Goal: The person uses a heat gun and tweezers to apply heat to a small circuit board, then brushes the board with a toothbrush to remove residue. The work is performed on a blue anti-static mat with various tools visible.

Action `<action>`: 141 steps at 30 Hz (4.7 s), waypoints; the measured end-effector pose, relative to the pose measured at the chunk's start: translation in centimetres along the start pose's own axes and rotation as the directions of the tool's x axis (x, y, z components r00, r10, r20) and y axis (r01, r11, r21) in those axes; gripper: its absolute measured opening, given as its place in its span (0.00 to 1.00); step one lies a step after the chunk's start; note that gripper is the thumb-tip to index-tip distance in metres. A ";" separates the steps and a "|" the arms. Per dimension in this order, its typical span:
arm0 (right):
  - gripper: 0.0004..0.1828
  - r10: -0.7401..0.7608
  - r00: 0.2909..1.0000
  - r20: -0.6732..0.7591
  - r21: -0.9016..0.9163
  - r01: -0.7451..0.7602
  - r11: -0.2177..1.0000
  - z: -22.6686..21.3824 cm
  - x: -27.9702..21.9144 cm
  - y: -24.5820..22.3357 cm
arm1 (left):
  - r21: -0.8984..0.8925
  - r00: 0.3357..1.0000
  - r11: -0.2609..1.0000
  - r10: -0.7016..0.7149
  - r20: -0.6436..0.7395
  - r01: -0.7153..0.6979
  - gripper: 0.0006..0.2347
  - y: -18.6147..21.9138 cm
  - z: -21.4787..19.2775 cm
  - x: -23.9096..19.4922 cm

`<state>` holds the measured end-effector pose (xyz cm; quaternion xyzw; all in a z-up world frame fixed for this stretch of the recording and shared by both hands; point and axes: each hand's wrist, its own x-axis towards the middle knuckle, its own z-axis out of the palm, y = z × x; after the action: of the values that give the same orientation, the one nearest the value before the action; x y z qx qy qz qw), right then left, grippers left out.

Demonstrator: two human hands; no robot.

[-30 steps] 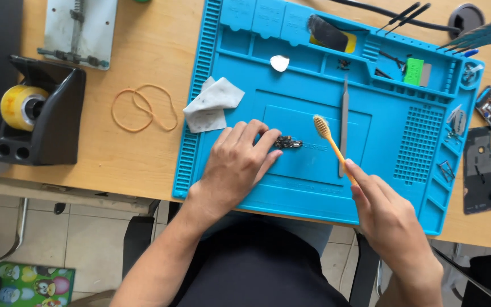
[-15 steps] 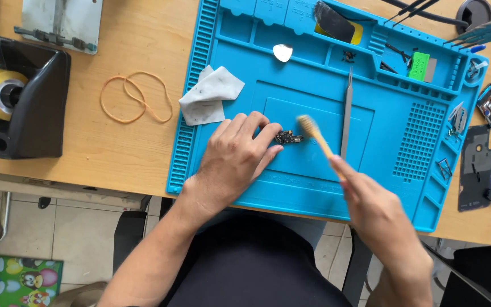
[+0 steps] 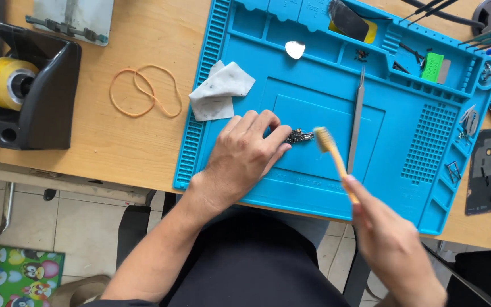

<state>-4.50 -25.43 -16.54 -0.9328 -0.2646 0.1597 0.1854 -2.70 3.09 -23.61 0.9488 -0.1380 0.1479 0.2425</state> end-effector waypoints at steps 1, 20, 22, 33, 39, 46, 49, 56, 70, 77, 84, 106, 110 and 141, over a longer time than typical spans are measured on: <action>0.32 0.065 0.993 0.102 0.040 -0.069 0.997 0.6 0.0 -0.2 | -0.004 1.000 1.000 0.009 -0.003 -0.009 0.08 0.0 0.1 0.0; 0.32 -0.084 0.996 0.033 0.016 0.083 0.996 2.7 3.5 -0.4 | -0.096 0.996 0.995 -0.005 -0.087 -0.003 0.02 0.4 -0.3 -0.3; 0.31 -0.059 0.997 0.044 -0.015 0.060 0.998 2.0 4.0 -1.5 | -0.217 0.993 0.975 -0.073 -0.089 0.052 0.06 0.4 -0.5 -0.3; 0.28 -0.104 0.990 -0.096 -0.021 0.103 0.995 -1.3 1.1 -2.2 | 0.073 0.995 0.993 -0.096 -0.010 0.096 0.13 0.6 -0.5 0.1; 0.31 -0.042 0.998 0.044 -0.035 0.043 0.998 -0.4 1.3 -1.7 | -0.042 0.999 0.998 -0.037 -0.013 0.037 0.13 0.2 -0.6 -0.1; 0.37 -0.084 0.988 0.131 -0.181 0.107 0.978 0.9 4.9 -0.5 | 0.025 0.996 0.996 -0.089 0.026 0.088 0.22 0.3 -0.4 -0.1; 0.38 -0.018 0.982 0.189 -0.342 0.083 0.936 -0.8 3.7 -0.4 | -0.019 0.994 0.994 -0.110 0.022 0.110 0.25 0.3 -0.7 -0.2; 0.37 -0.036 0.986 0.161 -0.256 0.077 0.964 0.1 3.0 0.8 | 0.005 0.995 0.995 -0.095 -0.022 0.095 0.21 0.2 -0.5 0.1; 0.32 -0.131 0.984 0.117 -0.244 0.156 0.957 0.8 4.4 2.1 | -0.032 0.995 0.995 -0.097 -0.015 0.096 0.20 0.2 -0.6 0.1; 0.31 -0.224 0.974 0.044 -0.178 0.228 0.957 -1.2 4.4 1.3 | -0.134 0.989 0.981 -0.146 -0.027 0.142 0.21 0.4 -0.8 -0.1; 0.29 -0.122 0.990 0.070 0.001 0.122 0.993 0.5 5.9 2.0 | -0.197 0.991 0.976 -0.106 -0.079 0.089 0.09 0.4 -1.0 0.4; 0.25 -0.122 0.993 -0.003 -0.106 0.121 0.987 -3.2 3.8 1.6 | -0.126 0.994 0.988 -0.095 -0.044 0.089 0.06 0.1 -0.4 0.1; 0.26 -0.037 0.997 0.063 -0.022 0.039 0.999 -0.5 5.6 2.3 | -0.068 0.996 0.994 -0.082 -0.029 0.080 0.08 0.1 0.2 0.3; 0.29 -0.037 0.999 -0.039 -0.066 0.034 0.997 -0.1 -0.1 0.5 | 0.050 0.996 0.995 0.083 -0.023 -0.082 0.11 0.8 1.4 0.7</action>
<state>-4.39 -25.89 -16.66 -0.9365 -0.2824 0.1292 0.1630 -2.01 1.57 -24.21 0.9460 -0.1704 0.1729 0.2147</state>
